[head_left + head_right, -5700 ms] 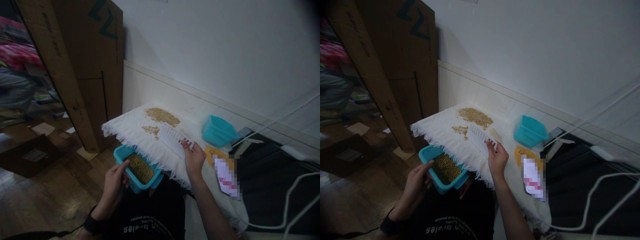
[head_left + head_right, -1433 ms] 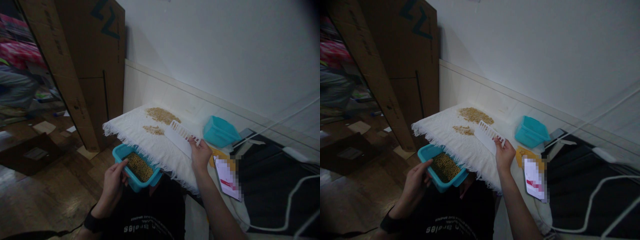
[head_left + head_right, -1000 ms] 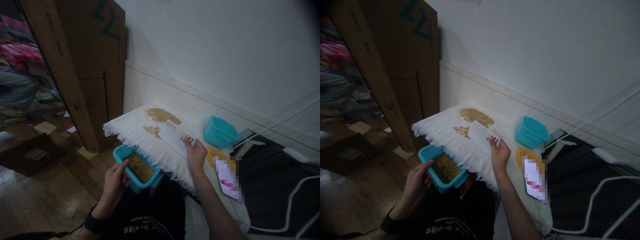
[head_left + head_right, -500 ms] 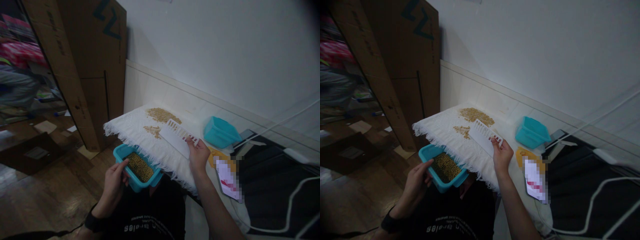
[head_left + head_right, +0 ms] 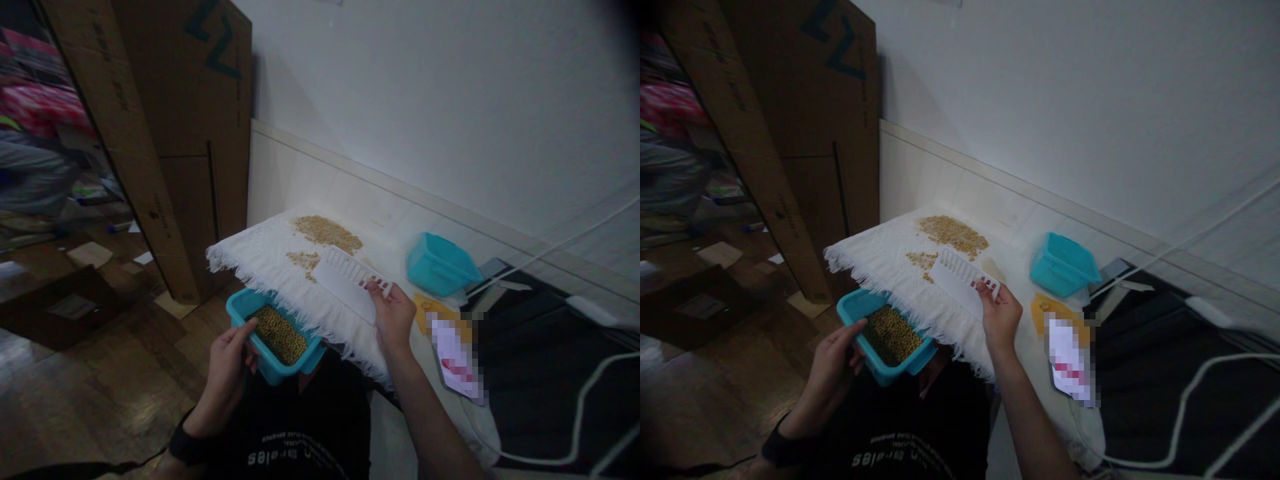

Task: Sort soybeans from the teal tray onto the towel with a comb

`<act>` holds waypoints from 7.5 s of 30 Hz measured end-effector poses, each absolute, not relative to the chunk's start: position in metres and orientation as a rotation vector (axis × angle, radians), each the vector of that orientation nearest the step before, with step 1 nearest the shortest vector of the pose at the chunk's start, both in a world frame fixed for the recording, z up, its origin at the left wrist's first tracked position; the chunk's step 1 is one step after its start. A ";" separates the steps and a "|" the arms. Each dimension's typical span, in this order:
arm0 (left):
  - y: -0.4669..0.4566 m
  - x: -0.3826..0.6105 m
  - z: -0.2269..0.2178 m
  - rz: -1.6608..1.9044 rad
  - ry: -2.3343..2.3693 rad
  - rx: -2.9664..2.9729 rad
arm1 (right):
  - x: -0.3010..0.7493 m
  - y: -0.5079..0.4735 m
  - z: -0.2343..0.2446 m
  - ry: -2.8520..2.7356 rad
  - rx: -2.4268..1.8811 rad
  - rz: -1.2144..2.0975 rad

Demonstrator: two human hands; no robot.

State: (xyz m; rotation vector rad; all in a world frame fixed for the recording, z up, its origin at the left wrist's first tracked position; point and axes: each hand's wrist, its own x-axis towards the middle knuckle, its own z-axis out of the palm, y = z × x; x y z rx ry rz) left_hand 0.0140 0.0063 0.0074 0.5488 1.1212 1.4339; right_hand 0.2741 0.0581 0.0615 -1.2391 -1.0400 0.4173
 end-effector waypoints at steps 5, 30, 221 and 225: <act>0.005 0.015 0.008 1.433 1.138 0.564 | 0.272 0.055 0.061 -1.038 -1.252 0.415; 0.007 0.011 0.008 1.445 1.135 0.570 | 0.260 0.038 0.059 -1.068 -1.246 0.484; 0.010 0.002 0.006 1.460 1.140 0.569 | 0.226 0.035 0.071 -1.212 -1.205 0.571; 0.010 0.001 0.005 1.463 1.144 0.587 | 0.224 0.047 0.071 -1.164 -1.178 0.481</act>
